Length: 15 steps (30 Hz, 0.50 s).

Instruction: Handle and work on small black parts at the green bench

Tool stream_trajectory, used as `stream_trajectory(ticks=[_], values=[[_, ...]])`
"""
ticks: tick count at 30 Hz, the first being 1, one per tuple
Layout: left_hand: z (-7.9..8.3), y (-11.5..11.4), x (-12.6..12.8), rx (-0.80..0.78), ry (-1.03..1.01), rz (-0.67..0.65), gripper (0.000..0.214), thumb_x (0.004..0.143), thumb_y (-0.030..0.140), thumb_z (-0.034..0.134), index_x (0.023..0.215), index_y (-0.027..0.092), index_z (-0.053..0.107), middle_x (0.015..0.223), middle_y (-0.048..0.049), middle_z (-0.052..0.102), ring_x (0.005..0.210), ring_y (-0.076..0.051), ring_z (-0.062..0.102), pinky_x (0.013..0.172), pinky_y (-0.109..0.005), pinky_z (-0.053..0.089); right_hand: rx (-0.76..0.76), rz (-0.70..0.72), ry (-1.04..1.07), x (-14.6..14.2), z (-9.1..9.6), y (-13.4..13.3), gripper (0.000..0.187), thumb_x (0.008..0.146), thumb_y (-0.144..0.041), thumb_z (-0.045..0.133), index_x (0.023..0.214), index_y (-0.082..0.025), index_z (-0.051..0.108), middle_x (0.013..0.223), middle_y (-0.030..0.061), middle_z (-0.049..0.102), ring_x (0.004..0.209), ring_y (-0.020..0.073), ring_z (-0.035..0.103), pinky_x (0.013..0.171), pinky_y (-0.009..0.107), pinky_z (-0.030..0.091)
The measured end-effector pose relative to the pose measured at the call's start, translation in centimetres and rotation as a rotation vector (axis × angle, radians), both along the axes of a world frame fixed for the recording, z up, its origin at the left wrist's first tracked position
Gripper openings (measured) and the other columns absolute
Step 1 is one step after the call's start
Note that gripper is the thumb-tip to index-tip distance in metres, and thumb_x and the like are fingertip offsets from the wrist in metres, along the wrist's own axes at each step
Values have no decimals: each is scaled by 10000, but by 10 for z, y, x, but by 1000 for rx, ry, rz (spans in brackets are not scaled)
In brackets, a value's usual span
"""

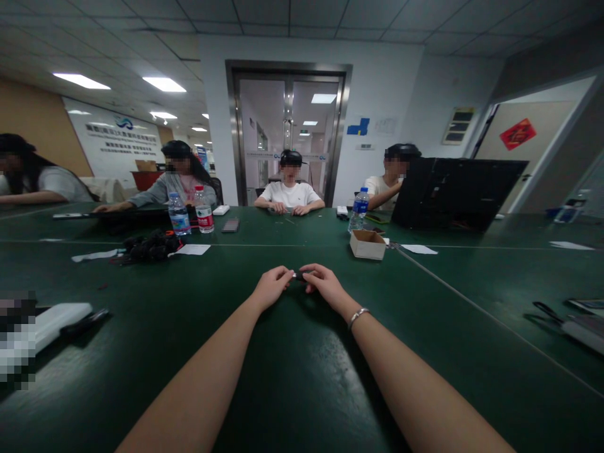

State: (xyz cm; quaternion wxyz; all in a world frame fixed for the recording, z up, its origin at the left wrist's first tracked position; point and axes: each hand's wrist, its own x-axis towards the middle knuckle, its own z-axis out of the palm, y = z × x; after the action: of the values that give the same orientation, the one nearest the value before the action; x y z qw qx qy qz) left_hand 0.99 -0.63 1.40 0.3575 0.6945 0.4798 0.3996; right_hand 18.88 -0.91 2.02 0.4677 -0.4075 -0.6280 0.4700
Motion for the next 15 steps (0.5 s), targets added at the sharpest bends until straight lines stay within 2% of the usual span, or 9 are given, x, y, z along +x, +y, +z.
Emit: stream_trajectory(ticks=[10,15], values=[[-4,4,-1,38,82,25,546,812,625,346,698,160,608,700,-35,604,663,-161,550,660,-291,431,-1,12,-14,0,0,0,242,717,-292,614,927,-171,612,609,-39,572,485,82,538,516,216,410],[-2,1,1,-20,-22,11,456,798,585,415,818,168,598,800,-42,629,725,-159,575,670,-278,453,0,-12,-15,0,0,0,222,724,-271,610,921,-170,615,593,-39,576,477,83,540,520,218,420]])
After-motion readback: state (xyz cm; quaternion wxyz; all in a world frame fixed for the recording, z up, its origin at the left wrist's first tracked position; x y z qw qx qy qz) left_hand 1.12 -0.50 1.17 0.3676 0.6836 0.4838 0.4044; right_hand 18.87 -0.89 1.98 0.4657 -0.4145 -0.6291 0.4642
